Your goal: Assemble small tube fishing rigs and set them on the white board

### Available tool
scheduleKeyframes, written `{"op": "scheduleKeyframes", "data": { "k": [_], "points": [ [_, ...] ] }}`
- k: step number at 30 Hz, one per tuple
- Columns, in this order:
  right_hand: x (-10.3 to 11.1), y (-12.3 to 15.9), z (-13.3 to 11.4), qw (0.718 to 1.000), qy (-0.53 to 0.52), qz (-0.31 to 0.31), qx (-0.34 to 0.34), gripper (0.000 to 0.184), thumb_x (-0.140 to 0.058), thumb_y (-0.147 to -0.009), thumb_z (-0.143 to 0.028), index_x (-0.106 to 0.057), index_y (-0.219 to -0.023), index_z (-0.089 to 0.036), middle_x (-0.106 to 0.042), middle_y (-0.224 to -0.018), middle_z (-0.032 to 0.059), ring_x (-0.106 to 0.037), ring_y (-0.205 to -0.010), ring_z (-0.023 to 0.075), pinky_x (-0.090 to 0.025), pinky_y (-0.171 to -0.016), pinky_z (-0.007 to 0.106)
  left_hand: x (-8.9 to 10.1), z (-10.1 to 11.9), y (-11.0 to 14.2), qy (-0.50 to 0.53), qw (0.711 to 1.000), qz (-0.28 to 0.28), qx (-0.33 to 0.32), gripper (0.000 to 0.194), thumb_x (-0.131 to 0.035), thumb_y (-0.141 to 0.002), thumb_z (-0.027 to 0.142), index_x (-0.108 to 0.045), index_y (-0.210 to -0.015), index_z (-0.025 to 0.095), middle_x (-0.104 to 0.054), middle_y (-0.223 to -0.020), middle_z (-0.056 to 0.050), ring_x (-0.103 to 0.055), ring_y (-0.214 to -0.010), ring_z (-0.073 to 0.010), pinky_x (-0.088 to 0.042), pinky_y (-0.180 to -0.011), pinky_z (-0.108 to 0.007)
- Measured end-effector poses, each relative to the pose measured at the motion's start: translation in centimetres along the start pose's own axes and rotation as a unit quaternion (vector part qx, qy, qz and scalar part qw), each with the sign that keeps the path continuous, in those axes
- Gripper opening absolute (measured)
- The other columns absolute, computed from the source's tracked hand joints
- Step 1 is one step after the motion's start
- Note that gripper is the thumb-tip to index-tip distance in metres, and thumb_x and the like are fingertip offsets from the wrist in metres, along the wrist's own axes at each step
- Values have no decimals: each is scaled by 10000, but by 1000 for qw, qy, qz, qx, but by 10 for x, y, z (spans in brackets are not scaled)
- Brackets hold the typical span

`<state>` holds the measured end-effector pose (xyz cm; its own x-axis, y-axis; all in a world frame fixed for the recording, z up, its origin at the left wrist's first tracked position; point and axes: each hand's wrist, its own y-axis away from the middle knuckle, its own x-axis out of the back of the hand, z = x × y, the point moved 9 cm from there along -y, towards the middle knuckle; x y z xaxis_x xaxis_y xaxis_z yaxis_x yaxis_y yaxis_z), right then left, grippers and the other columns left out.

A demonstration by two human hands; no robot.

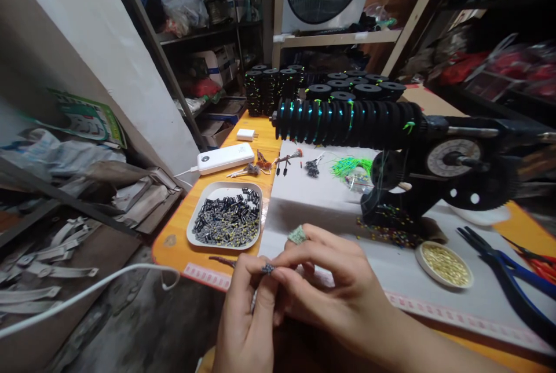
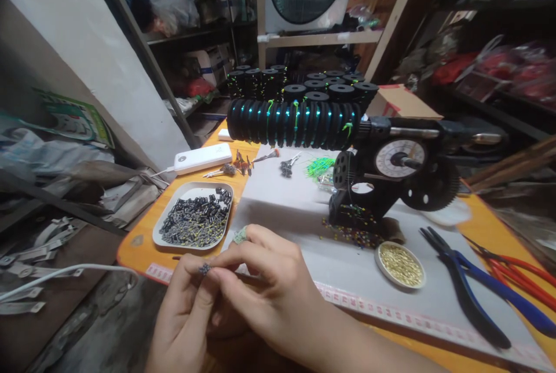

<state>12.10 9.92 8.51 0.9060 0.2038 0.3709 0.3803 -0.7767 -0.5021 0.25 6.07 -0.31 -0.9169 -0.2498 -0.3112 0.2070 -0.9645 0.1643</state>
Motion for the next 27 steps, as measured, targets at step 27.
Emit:
{"op": "scheduleKeyframes", "data": {
  "k": [27],
  "points": [
    [-3, -3, -12, 996, 53, -43, 51, 156, -607, -905, -106, -745, -865, -168, -477, -685, 7, -469, -653, 147, -425, -566, 237, 13, 10, -1, 174, 984, 21, 17, 332, -794, -812, 381, -535, -730, 190, -577, -540, 58, -402, -432, -31, -318, -426, -112]
  ]
}}
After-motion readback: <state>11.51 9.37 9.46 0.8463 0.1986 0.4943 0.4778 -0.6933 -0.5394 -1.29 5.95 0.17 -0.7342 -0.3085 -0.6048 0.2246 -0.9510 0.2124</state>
